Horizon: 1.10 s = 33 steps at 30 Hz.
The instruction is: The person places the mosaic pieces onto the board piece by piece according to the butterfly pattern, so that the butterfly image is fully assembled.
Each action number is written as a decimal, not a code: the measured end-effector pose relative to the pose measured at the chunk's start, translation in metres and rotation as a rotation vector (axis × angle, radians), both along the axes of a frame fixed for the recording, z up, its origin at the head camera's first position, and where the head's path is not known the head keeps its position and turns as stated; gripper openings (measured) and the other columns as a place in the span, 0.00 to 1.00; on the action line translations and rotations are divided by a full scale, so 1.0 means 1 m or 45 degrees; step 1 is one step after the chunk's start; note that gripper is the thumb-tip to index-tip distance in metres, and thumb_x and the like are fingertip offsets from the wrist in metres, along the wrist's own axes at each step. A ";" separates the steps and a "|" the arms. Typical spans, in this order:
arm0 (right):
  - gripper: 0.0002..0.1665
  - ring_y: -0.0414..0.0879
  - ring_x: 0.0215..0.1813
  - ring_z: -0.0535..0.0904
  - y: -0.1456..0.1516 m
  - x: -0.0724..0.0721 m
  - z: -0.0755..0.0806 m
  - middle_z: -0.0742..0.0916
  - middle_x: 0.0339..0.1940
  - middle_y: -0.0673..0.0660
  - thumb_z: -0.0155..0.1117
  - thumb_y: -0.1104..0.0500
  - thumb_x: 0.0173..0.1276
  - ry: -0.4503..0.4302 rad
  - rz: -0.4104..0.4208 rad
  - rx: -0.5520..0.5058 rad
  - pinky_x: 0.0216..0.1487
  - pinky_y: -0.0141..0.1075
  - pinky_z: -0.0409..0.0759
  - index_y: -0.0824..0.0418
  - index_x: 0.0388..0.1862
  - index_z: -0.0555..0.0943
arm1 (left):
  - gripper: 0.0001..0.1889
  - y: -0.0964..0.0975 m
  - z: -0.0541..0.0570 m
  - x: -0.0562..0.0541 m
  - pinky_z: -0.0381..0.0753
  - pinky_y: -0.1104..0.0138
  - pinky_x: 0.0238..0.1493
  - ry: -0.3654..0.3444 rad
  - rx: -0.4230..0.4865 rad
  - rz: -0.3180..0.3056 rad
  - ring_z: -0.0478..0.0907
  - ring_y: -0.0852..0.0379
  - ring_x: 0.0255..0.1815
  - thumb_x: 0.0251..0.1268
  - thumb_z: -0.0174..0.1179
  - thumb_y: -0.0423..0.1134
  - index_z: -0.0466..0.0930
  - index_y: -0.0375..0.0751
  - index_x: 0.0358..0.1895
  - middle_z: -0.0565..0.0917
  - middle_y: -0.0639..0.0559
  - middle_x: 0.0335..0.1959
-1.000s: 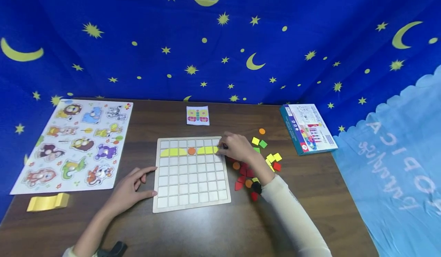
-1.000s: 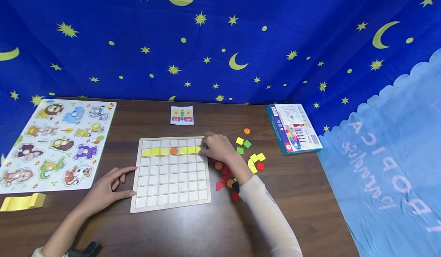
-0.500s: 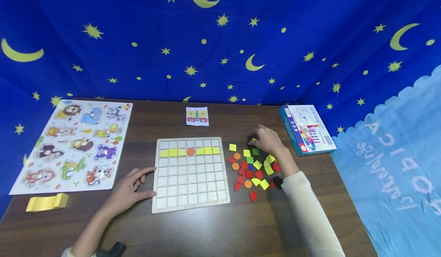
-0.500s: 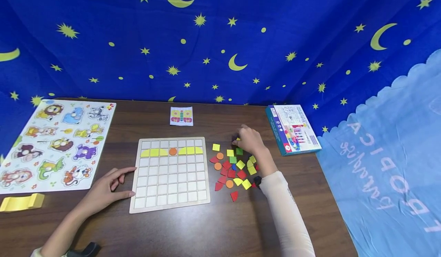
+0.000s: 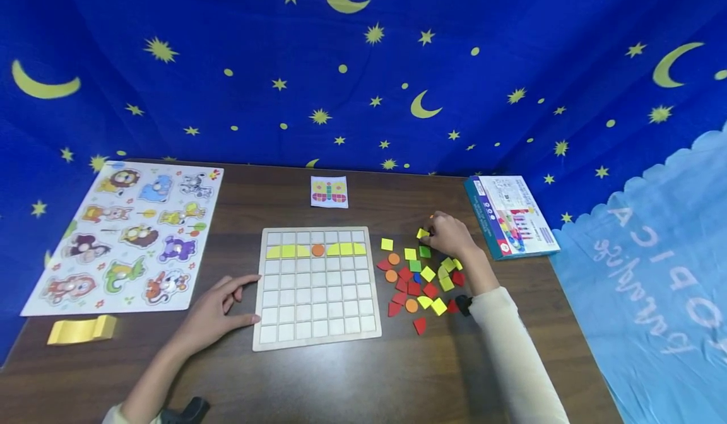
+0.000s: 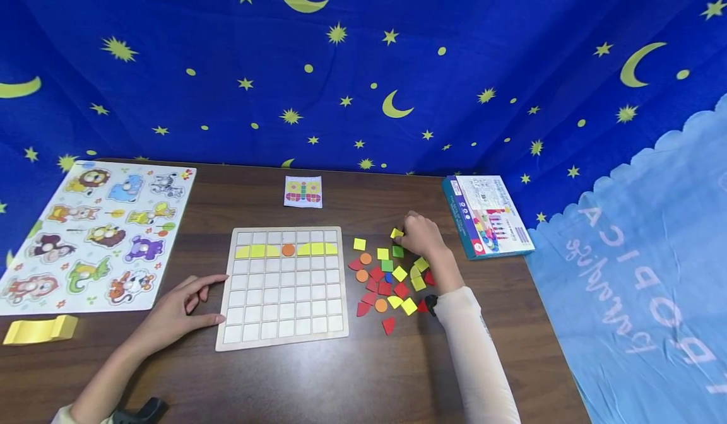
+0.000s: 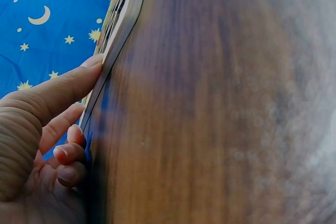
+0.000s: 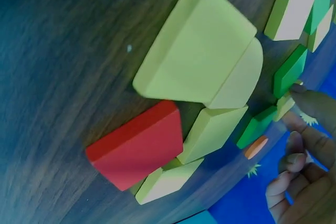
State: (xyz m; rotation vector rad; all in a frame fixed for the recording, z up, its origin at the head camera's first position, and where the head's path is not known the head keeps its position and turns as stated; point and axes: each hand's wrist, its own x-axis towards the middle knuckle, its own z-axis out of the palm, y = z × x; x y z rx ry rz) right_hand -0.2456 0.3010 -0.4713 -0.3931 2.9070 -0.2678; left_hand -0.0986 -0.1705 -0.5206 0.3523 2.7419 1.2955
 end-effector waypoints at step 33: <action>0.15 0.38 0.30 0.73 -0.206 0.046 0.016 0.81 0.36 0.50 0.71 0.48 0.63 0.140 0.687 -0.071 0.34 0.32 0.75 0.57 0.42 0.88 | 0.37 -0.003 0.000 -0.002 0.61 0.70 0.30 -0.076 0.004 -0.004 0.58 0.64 0.26 0.48 0.78 0.46 0.76 0.47 0.65 0.66 0.55 0.33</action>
